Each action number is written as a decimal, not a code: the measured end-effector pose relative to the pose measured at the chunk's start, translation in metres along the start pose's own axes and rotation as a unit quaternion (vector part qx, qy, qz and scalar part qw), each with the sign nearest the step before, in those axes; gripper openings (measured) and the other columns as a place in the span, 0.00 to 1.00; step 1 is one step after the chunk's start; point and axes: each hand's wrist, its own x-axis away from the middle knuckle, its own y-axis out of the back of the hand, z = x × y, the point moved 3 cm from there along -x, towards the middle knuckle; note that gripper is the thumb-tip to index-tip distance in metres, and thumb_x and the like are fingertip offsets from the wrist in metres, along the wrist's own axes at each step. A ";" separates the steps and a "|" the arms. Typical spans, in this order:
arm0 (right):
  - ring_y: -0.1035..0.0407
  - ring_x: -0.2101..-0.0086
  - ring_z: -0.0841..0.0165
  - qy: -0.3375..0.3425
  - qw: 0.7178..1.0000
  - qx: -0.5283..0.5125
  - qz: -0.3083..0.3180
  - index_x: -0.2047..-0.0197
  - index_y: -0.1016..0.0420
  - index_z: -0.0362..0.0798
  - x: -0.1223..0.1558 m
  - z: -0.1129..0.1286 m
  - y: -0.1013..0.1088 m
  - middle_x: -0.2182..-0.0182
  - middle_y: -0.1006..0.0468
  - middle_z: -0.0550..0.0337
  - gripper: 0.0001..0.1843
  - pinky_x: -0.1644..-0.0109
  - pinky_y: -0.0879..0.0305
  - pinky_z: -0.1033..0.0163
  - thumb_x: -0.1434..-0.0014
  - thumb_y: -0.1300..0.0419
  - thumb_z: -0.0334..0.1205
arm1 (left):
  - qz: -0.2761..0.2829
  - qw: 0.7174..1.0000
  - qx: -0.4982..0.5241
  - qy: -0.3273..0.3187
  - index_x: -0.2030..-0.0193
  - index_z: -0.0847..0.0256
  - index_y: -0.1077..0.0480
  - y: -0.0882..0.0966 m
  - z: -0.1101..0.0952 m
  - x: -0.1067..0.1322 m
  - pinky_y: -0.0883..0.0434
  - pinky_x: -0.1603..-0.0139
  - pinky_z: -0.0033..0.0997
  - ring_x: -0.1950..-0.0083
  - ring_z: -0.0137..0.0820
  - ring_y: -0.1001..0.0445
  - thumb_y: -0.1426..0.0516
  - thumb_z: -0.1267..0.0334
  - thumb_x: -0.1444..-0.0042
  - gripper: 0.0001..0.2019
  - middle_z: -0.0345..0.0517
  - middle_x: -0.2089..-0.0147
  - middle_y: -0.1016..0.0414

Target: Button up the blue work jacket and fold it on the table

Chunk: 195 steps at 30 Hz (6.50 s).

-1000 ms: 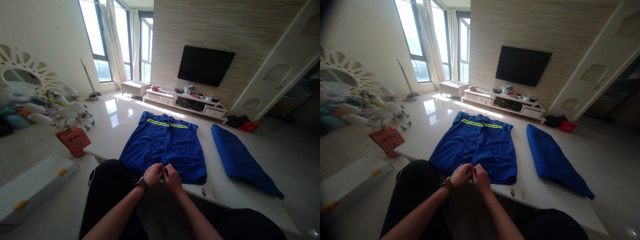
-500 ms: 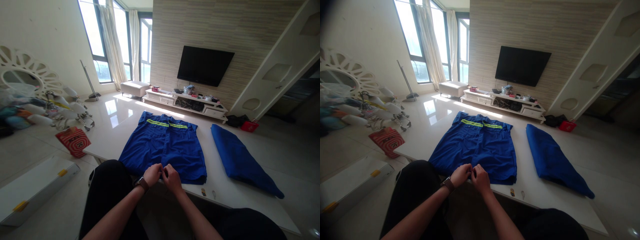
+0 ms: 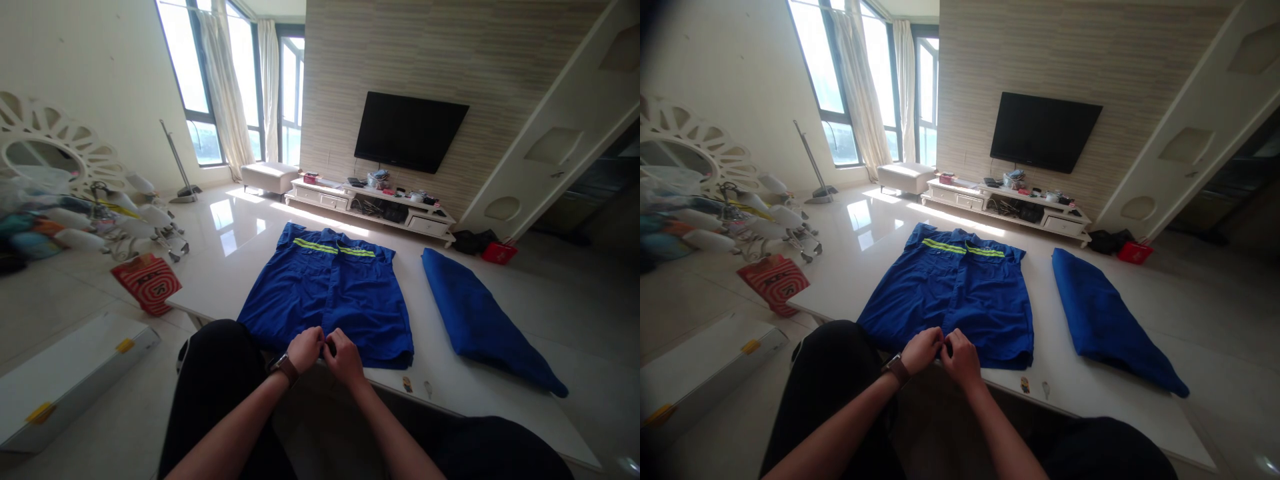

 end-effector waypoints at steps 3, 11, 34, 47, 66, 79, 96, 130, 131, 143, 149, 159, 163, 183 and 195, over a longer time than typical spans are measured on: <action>0.33 0.64 0.67 0.003 1.000 -0.002 0.005 0.62 0.30 0.50 0.000 0.001 0.001 0.64 0.29 0.59 0.03 0.62 0.41 0.65 0.38 0.44 0.34 | -0.001 1.000 -0.004 -0.002 0.60 0.56 0.28 -0.001 0.001 -0.001 0.37 0.59 0.30 0.54 0.36 0.23 0.46 0.68 0.39 0.06 0.44 0.55 0.21; 0.32 0.63 0.65 0.021 1.000 0.014 -0.016 0.59 0.32 0.50 0.002 -0.001 -0.003 0.64 0.29 0.59 0.07 0.61 0.40 0.63 0.40 0.38 0.38 | -0.010 0.999 0.017 0.034 0.60 0.56 0.30 -0.002 0.003 -0.002 0.37 0.59 0.30 0.55 0.34 0.24 0.50 0.65 0.35 0.07 0.45 0.55 0.22; 0.32 0.64 0.66 0.096 0.993 0.065 -0.024 0.61 0.29 0.49 0.006 -0.001 -0.010 0.65 0.27 0.58 0.07 0.61 0.42 0.63 0.33 0.45 0.30 | -0.010 0.997 0.049 0.054 0.63 0.58 0.28 0.001 -0.001 -0.003 0.37 0.62 0.29 0.59 0.34 0.22 0.47 0.63 0.37 0.08 0.47 0.59 0.20; 0.32 0.65 0.66 0.113 0.990 0.085 -0.022 0.62 0.30 0.49 0.007 -0.002 -0.010 0.66 0.27 0.56 0.10 0.63 0.43 0.63 0.31 0.50 0.29 | -0.012 0.997 0.064 0.045 0.65 0.58 0.29 0.000 -0.001 -0.002 0.39 0.64 0.29 0.61 0.33 0.24 0.45 0.64 0.40 0.05 0.45 0.62 0.20; 0.33 0.68 0.67 0.160 0.983 0.091 -0.024 0.67 0.28 0.49 0.011 -0.001 -0.011 0.69 0.27 0.56 0.13 0.64 0.43 0.63 0.32 0.49 0.31 | 0.002 0.997 0.051 0.064 0.64 0.57 0.27 -0.002 0.002 -0.002 0.37 0.62 0.29 0.59 0.34 0.23 0.46 0.64 0.41 0.06 0.47 0.60 0.20; 0.34 0.69 0.67 0.154 0.984 0.090 -0.019 0.66 0.29 0.48 0.011 -0.001 -0.011 0.68 0.28 0.57 0.11 0.65 0.44 0.63 0.35 0.48 0.27 | 0.009 0.996 0.051 0.073 0.63 0.58 0.26 0.002 -0.002 -0.002 0.37 0.63 0.29 0.59 0.34 0.23 0.47 0.64 0.39 0.08 0.48 0.59 0.19; 0.33 0.68 0.68 0.138 0.988 0.073 -0.001 0.64 0.28 0.48 0.011 -0.001 -0.010 0.67 0.27 0.57 0.11 0.64 0.44 0.64 0.37 0.48 0.26 | 0.001 0.996 0.048 0.073 0.64 0.58 0.27 0.001 -0.002 0.000 0.38 0.63 0.29 0.60 0.34 0.23 0.47 0.65 0.39 0.07 0.47 0.59 0.19; 0.34 0.68 0.69 0.122 0.987 0.102 0.015 0.67 0.28 0.48 0.009 0.000 -0.011 0.68 0.28 0.59 0.10 0.64 0.47 0.63 0.37 0.46 0.28 | 0.017 0.999 -0.033 0.035 0.57 0.59 0.28 -0.002 -0.004 0.001 0.35 0.57 0.31 0.53 0.36 0.23 0.50 0.64 0.32 0.10 0.50 0.50 0.22; 0.34 0.67 0.69 0.125 0.986 0.108 0.018 0.67 0.28 0.48 0.009 0.000 -0.012 0.68 0.28 0.58 0.10 0.64 0.47 0.63 0.37 0.46 0.28 | 0.017 0.999 -0.028 0.039 0.57 0.59 0.28 -0.003 -0.002 0.000 0.35 0.57 0.31 0.54 0.36 0.23 0.50 0.65 0.33 0.09 0.50 0.50 0.21; 0.34 0.66 0.69 0.117 0.986 0.119 0.030 0.66 0.26 0.48 0.011 0.002 -0.007 0.66 0.28 0.58 0.09 0.63 0.46 0.64 0.40 0.45 0.28 | 0.000 0.998 -0.034 0.048 0.56 0.58 0.29 -0.007 0.003 -0.005 0.35 0.57 0.32 0.54 0.37 0.23 0.50 0.64 0.34 0.09 0.49 0.52 0.23; 0.34 0.66 0.68 0.120 0.984 0.128 0.032 0.62 0.26 0.48 0.011 0.004 -0.008 0.66 0.28 0.58 0.09 0.63 0.46 0.63 0.40 0.46 0.28 | -0.013 0.998 -0.066 0.005 0.55 0.53 0.28 -0.002 0.000 0.000 0.34 0.60 0.30 0.58 0.34 0.23 0.46 0.64 0.37 0.07 0.44 0.51 0.27; 0.35 0.62 0.63 0.113 0.983 0.145 0.014 0.63 0.26 0.49 0.011 0.006 -0.005 0.66 0.27 0.56 0.07 0.59 0.44 0.60 0.40 0.45 0.32 | 0.001 0.997 -0.072 -0.004 0.59 0.53 0.24 0.007 -0.002 0.002 0.32 0.59 0.30 0.57 0.33 0.23 0.44 0.61 0.38 0.07 0.44 0.52 0.26; 0.34 0.51 0.59 0.042 0.992 0.119 -0.019 0.53 0.26 0.48 0.004 0.006 -0.001 0.56 0.23 0.51 0.11 0.47 0.42 0.56 0.38 0.44 0.36 | -0.002 0.997 -0.071 -0.008 0.58 0.52 0.24 0.006 -0.001 0.002 0.33 0.60 0.29 0.58 0.33 0.23 0.41 0.61 0.41 0.06 0.43 0.51 0.26; 0.40 0.39 0.59 -0.022 0.972 0.179 0.152 0.32 0.35 0.56 -0.014 0.018 0.012 0.35 0.33 0.52 0.30 0.42 0.41 0.55 0.38 0.44 0.36 | 0.147 0.983 0.062 -0.089 0.68 0.61 0.20 -0.002 0.009 0.008 0.34 0.67 0.28 0.68 0.31 0.24 0.39 0.62 0.53 0.08 0.44 0.69 0.19; 0.30 0.49 0.60 -0.008 0.965 0.185 0.187 0.44 0.23 0.51 -0.024 0.025 0.016 0.45 0.23 0.53 0.19 0.48 0.36 0.59 0.36 0.45 0.36 | -0.031 0.990 -0.027 -0.133 0.45 0.54 0.25 0.022 0.008 0.013 0.36 0.35 0.39 0.35 0.39 0.33 0.43 0.71 0.47 0.22 0.46 0.37 0.27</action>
